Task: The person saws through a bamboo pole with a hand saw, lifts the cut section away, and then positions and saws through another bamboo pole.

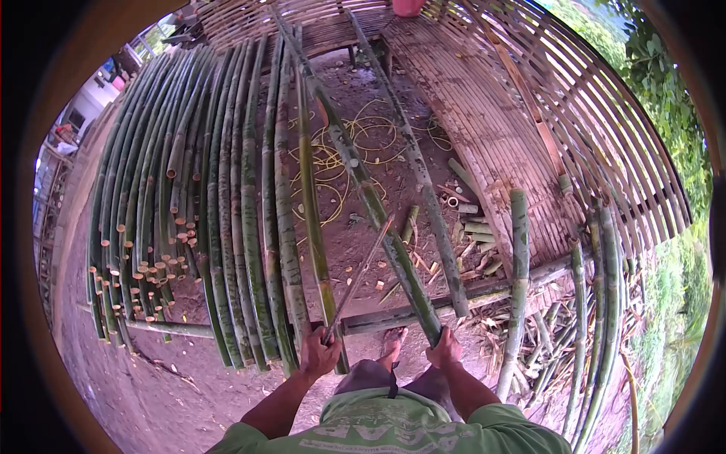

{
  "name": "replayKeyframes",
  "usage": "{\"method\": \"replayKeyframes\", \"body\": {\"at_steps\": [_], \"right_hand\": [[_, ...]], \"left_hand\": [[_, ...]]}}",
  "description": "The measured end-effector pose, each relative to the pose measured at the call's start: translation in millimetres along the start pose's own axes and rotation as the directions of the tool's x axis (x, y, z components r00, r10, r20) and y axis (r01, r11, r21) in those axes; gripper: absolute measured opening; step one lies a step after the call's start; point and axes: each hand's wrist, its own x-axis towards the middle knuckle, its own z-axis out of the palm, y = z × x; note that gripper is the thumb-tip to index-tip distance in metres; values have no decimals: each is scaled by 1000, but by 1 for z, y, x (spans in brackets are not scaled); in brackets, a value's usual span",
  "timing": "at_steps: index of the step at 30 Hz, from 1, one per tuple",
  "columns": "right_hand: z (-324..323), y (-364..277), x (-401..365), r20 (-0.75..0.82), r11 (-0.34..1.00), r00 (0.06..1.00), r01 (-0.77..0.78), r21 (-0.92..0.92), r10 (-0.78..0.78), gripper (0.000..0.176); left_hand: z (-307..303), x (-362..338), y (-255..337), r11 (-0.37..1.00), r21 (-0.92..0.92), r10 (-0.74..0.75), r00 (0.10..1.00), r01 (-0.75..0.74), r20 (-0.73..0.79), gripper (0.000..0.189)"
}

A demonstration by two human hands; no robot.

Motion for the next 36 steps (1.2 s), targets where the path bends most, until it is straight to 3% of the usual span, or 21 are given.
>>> {"method": "replayKeyframes", "body": {"at_steps": [5,6,9,11,13,14,16,17,19,20,21,23,24,25,27,28,31,33,34,35,36], "right_hand": [[-3,-4,-1,-12,992,999,-32,-120,31,74],[-3,-5,-1,-16,990,1000,-25,-136,23,74],[-21,-16,-9,-34,982,999,-28,-189,22,70],[-29,-22,-12,-1,980,1000,-10,-199,10,68],[-36,-41,-23,-111,959,994,-20,-283,-12,68],[-52,-55,-29,12,970,1000,26,-242,-24,67],[-67,-108,-52,71,963,996,62,-263,-45,61],[-62,-136,-66,34,952,986,165,-258,-161,62],[-27,-186,-71,91,955,969,243,-171,-230,69],[1,-212,-76,55,938,941,339,-77,-335,67],[31,-240,-80,121,941,935,324,97,-334,71],[81,-281,-94,322,797,733,507,330,-600,73],[106,-302,-101,405,713,590,522,469,-698,74],[131,-298,-109,363,570,461,475,670,-810,74],[123,-284,-117,72,548,559,766,337,-826,66],[116,-269,-123,-55,538,546,835,116,-836,63],[72,-226,-90,102,903,910,412,-124,-402,96],[99,-196,-57,184,958,941,285,31,-286,101],[114,-198,-50,363,971,905,173,165,-223,98],[134,-207,-43,530,960,827,39,276,-186,95],[166,-204,-39,462,954,859,89,285,-219,93]], "left_hand": [[-14,-66,-39,997,-55,-61,996,57,-67,24],[-18,-79,-46,999,-35,-7,995,4,-100,25],[-30,-125,-53,985,-150,-99,987,80,-125,26],[-46,-155,-54,995,-84,-73,989,62,-129,28],[-67,-177,-50,994,-100,-44,995,34,-94,27],[-77,-185,-53,995,-102,-7,996,-3,-93,27],[-87,-203,-58,990,-126,59,994,-71,-95,28],[-91,-211,-54,982,-173,51,992,-71,-115,28],[-99,-217,-43,963,-258,34,987,-73,-155,29],[-102,-216,-43,961,-169,188,967,-217,-172,28],[-105,-214,-38,966,-97,223,961,-240,-162,28],[-112,-204,-26,958,56,286,950,-281,-125,28],[-112,-192,-26,958,25,288,945,-287,-157,28],[-112,-181,-28,958,-13,279,942,-287,-184,28],[-109,-159,-52,970,-104,198,964,-218,-177,27],[-100,-150,-80,977,-158,121,982,-144,-145,26],[-114,-91,-77,986,-167,-9,992,-13,-129,28],[-114,-53,-83,979,-150,-146,988,138,-48,27],[-102,-43,-107,945,-253,-220,975,210,-11,25],[-105,-33,-108,957,-219,-199,980,188,-28,24],[-108,-23,-108,968,-187,-178,983,167,-43,24]]}}
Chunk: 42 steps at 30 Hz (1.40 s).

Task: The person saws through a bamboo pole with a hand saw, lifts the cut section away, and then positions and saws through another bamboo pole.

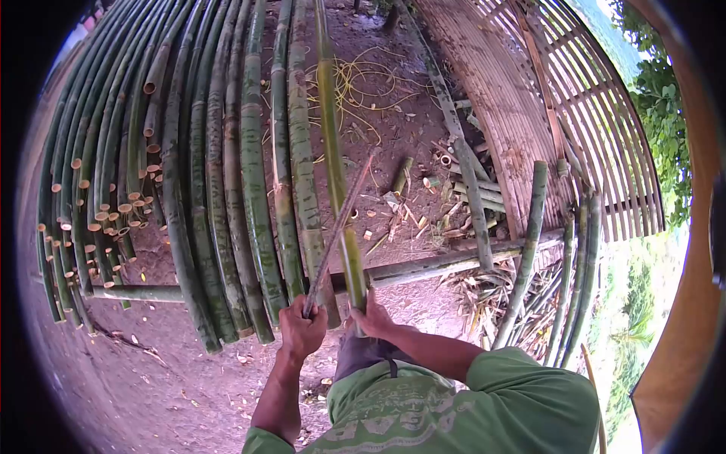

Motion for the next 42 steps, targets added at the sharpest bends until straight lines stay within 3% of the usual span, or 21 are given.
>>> {"method": "replayKeyframes", "body": {"at_steps": [1,3,5,7,8,9,12,16,20,22,24,25,27,29,31,33,35,37,39,40,42], "right_hand": [[24,12,18,-67,999,997,46,-23,-48,91],[34,-22,9,-142,946,986,33,-322,-83,90],[28,-47,4,-54,945,996,43,-325,-64,92],[1,-90,-13,46,957,991,-105,-271,122,90],[2,-88,-13,48,944,991,-102,-313,122,88],[7,-80,-10,38,949,994,-86,-303,102,88],[24,-50,1,-6,981,999,39,-189,-41,92],[6,-51,-9,29,984,995,104,-144,-101,93],[-55,-42,-19,210,941,966,204,-270,-149,91],[-70,0,-24,49,970,990,139,-200,-132,84],[-120,34,-57,5,995,995,-97,-13,97,79],[-112,97,-53,-172,982,967,-179,57,187,74],[-144,170,-102,-351,923,854,-347,168,385,74],[-158,244,-149,-630,827,611,-556,90,479,70],[-188,278,-199,-597,642,425,-738,207,680,94],[-200,334,-220,-593,552,321,-792,259,739,114],[-222,349,-233,-583,571,324,-761,307,745,124],[-221,402,-221,-654,705,455,-687,173,604,122],[-226,457,-202,-578,796,569,-542,271,585,103],[-233,464,-196,-555,782,584,-583,222,593,91],[-261,450,-193,-488,782,637,-598,175,596,66]], "left_hand": [[-2,6,2,999,29,17,1000,-17,-8,23],[-6,5,4,998,40,-42,999,43,-30,23],[-10,1,1,997,44,-57,997,60,-56,23],[-5,-5,-10,996,1,-93,991,93,-97,25],[-5,-5,-8,992,-10,-129,988,129,-82,25],[-2,-4,-10,978,-54,-202,978,200,-48,25],[18,7,-14,979,-58,-194,981,194,-2,22],[37,22,2,986,49,-163,981,159,105,19],[61,33,19,987,112,-136,976,118,170,18],[74,39,16,995,87,-74,975,57,209,17],[87,45,22,986,128,-136,958,106,251,16],[94,48,24,980,153,-168,947,129,273,16],[109,53,15,982,188,-68,959,15,276,17],[122,60,17,962,249,30,953,-108,300,20],[133,59,30,942,315,11,952,-112,306,22],[147,57,43,926,360,-1,954,-113,301,23],[161,49,56,917,385,-15,957,-103,290,23],[175,29,62,885,451,6,970,-119,244,23],[186,6,63,860,490,40,977,-141,212,24],[199,-8,87,895,446,-129,975,35,183,25],[211,-30,68,900,434,-95,990,41,104,25]]}}
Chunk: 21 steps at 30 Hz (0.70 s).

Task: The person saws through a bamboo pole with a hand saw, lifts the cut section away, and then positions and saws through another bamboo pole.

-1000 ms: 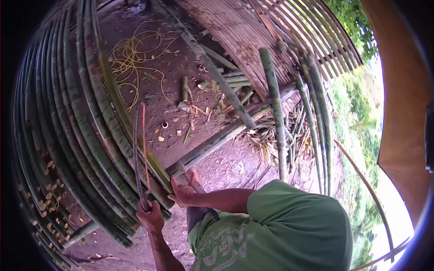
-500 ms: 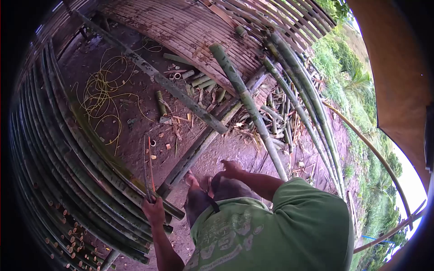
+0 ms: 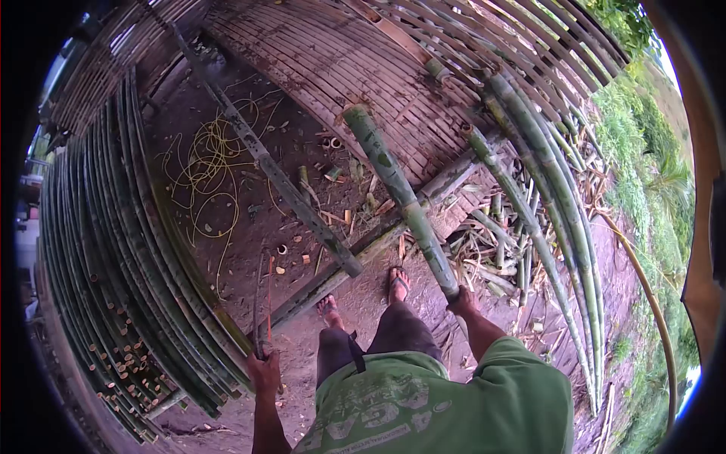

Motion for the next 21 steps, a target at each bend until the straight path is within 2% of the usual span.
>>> {"method": "replayKeyframes", "body": {"at_steps": [1,2,3,4,5,6,7,8,9,12,13,14,15,16,17,19,21], "right_hand": [[-6,-2,1,60,999,998,31,20,-32,65],[-20,-16,1,93,998,994,60,-14,-58,64],[-31,-35,-1,130,995,988,90,-49,-83,62],[-41,-60,6,259,993,962,102,-67,-81,58],[-86,-111,-16,242,977,957,188,-101,-159,51],[-103,-146,-18,223,957,937,286,-39,-271,49],[-119,-182,-24,119,937,929,348,40,-350,49],[-122,-215,-17,-110,834,886,461,305,-450,51],[-123,-233,-12,-342,638,817,576,511,-464,54],[-156,-227,-26,-621,394,659,752,529,-424,58],[-132,-201,-18,-614,444,693,718,536,-379,63],[-113,-163,-12,-570,548,677,726,415,-465,77],[-81,-120,1,-311,719,812,582,379,-494,96],[-62,-81,-1,-156,794,807,589,150,-569,111],[-37,-54,-2,-19,821,831,552,144,-556,118],[30,-22,12,256,889,854,406,214,-452,116],[50,-35,17,380,866,792,354,352,-479,105]], "left_hand": [[6,-9,-4,1000,-5,1,999,-1,-39,25],[9,-21,12,975,-145,-170,985,168,3,21],[10,-32,35,985,-100,-144,990,143,-4,21],[7,-41,63,992,-45,-120,993,119,-6,21],[6,-45,83,996,7,-89,996,89,-9,20],[6,-47,89,996,11,-89,996,89,-13,21],[7,-46,91,996,11,-88,996,88,-17,21],[10,-47,94,996,8,-90,996,90,-18,21],[13,-46,102,996,39,-80,996,81,-32,22],[7,-42,126,990,139,-22,996,33,-84,23],[3,-41,130,986,169,16,996,-2,-84,23],[0,-40,132,981,191,50,995,-34,-84,23],[1,-40,133,976,212,78,994,-59,-82,23],[3,-40,136,977,208,65,995,-49,-70,23],[6,-38,138,978,205,51,997,-39,-53,22],[10,-36,133,974,223,41,999,-38,-6,22],[20,-24,122,967,245,58,997,-68,45,22]]}}
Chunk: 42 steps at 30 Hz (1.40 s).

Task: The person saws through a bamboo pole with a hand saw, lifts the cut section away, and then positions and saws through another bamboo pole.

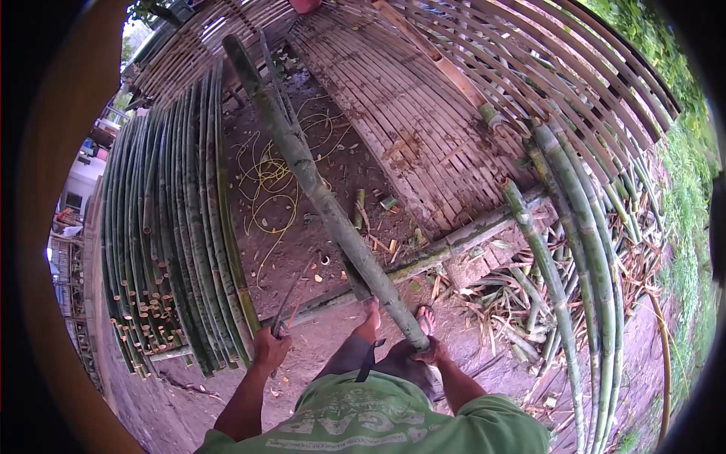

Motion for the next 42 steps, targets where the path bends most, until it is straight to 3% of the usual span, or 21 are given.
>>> {"method": "replayKeyframes", "body": {"at_steps": [1,4,5,8,12,13,15,16,17,18,19,20,23,26,27,29,31,35,36,40,42], "right_hand": [[28,21,27,-81,1000,997,-15,-18,13,95],[34,18,38,-56,999,998,-33,20,34,91],[31,16,34,-126,979,989,-104,-176,83,87],[-14,-35,4,-93,970,982,-180,-164,166,93],[-77,-154,-21,-351,951,913,-273,-144,208,71],[-93,-191,-22,-425,979,899,-167,-114,104,62],[-127,-266,4,-476,968,879,-148,-204,35,55],[-149,-315,16,-403,982,914,-112,-153,41,62],[-162,-356,43,-464,968,881,-30,-249,-92,58],[-180,-396,79,-404,961,912,-46,-272,-71,58],[-194,-445,101,-446,912,867,25,-410,-225,58],[-208,-513,94,-425,935,872,94,-341,-242,50],[-222,-576,193,-547,864,676,310,-397,-494,90],[-184,-565,189,-587,819,667,62,-571,-459,115],[-170,-556,169,-548,889,774,38,-457,-315,120],[-146,-472,186,-538,869,776,25,-494,-328,118],[-129,-429,143,-450,808,855,-65,-585,-258,117],[-113,-335,87,-562,923,797,-17,-385,-220,110],[-112,-307,76,-513,903,838,-59,-425,-186,108],[-96,-276,35,-400,867,916,-219,-447,25,94],[-90,-230,59,-420,925,905,-101,-367,-68,88]], "left_hand": [[2,3,5,1000,-18,-2,1000,3,26,22],[-12,14,22,1000,-5,-1,995,2,96,23],[-14,20,27,1000,10,-1,995,0,104,23],[-8,45,-7,996,67,51,992,-58,112,24],[1,78,-29,996,-34,84,991,-81,103,24],[2,83,-35,994,-78,84,992,-77,96,24],[-1,90,-44,988,-133,92,992,-79,92,22],[-3,93,-49,984,-157,94,992,-80,83,22],[-6,94,-54,982,-186,53,995,-36,87,21],[-6,94,-64,977,-187,114,993,-105,36,20],[-10,92,-69,972,-215,107,993,-95,46,20],[-16,89,-72,967,-241,98,994,-82,56,20],[-30,79,-79,964,-260,69,996,-53,52,20],[-31,66,-94,964,-267,11,998,5,60,20],[-29,62,-101,962,-265,-45,994,70,96,22],[-30,57,-110,959,-275,-49,995,73,92,22],[-35,55,-111,949,-291,-88,988,121,123,23],[-35,75,-114,960,-272,-16,988,59,156,23],[-32,85,-113,957,-288,9,987,39,161,23],[-43,130,-90,956,-293,90,968,-18,234,23],[-29,156,-84,962,-247,171,959,-113,226,24]]}}
